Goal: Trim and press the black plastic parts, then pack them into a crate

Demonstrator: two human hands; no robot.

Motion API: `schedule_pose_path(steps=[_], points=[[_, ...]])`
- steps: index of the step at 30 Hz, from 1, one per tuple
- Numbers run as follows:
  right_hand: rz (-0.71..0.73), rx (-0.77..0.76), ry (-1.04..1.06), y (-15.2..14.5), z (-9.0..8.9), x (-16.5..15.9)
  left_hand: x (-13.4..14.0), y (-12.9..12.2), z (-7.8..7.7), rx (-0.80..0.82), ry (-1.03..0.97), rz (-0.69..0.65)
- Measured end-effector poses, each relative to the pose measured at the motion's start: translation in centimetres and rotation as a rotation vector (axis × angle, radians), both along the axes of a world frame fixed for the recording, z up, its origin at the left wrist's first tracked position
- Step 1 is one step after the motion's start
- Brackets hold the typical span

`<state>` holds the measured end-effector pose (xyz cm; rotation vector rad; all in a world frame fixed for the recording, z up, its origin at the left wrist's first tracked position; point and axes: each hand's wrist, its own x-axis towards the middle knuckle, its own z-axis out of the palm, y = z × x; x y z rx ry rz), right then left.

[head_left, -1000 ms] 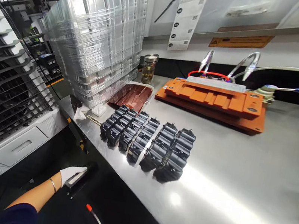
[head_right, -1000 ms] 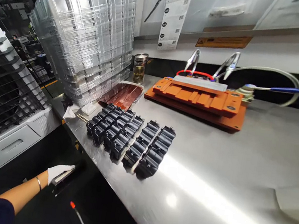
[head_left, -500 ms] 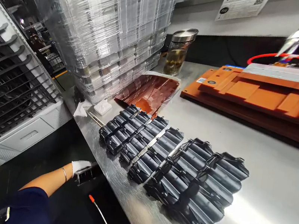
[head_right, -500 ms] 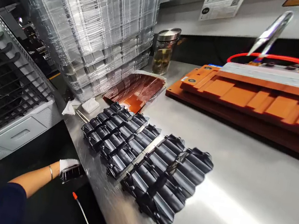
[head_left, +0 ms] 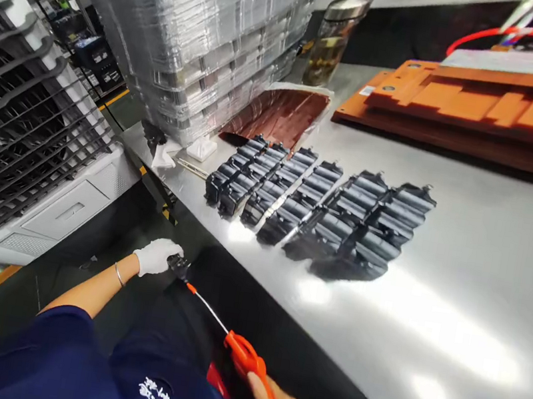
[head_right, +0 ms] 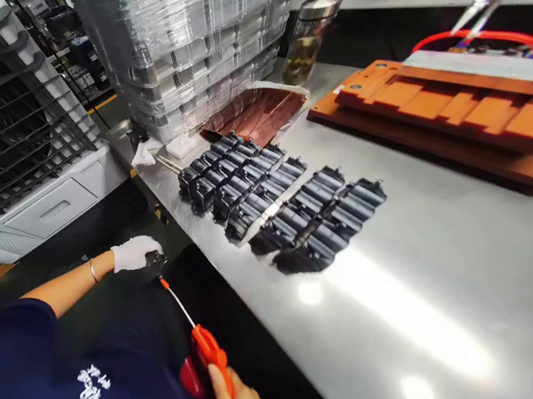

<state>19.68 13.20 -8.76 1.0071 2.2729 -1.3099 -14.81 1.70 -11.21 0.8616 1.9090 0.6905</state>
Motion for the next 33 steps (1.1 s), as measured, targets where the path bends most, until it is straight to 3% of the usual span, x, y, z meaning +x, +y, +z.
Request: schedule_pose_path(steps=[3,5,7,12,14,21,33], points=[[-0.058,-0.171,0.005,-1.2,1.2,-0.2,0.1,-1.8,1.4,0.107,0.042,-0.234],[-0.097,-0.159,-0.024,-2.0,1.6,0.1,-0.1,-3.1,2.0,0.128,-0.037,-0.278],[-0.127,-0.126,-0.070,-2.9,1.9,0.6,-0.9,-4.2,2.4,0.118,-0.174,-0.169],[-0.087,-0.047,-0.074,-6.4,2.8,0.6,-3.0,-4.9,1.6,0.076,-0.409,0.362],[-0.041,0.000,-0.091,-7.8,3.2,-0.1,-2.6,-4.5,0.8,0.053,-0.391,0.425],[0.051,0.128,-0.219,-9.8,3.9,-2.1,1.9,-2.5,-0.9,0.096,-0.079,0.195],[0.069,0.096,-0.344,-9.8,4.1,-2.0,3.8,-0.6,-1.2,0.049,0.070,0.020]])
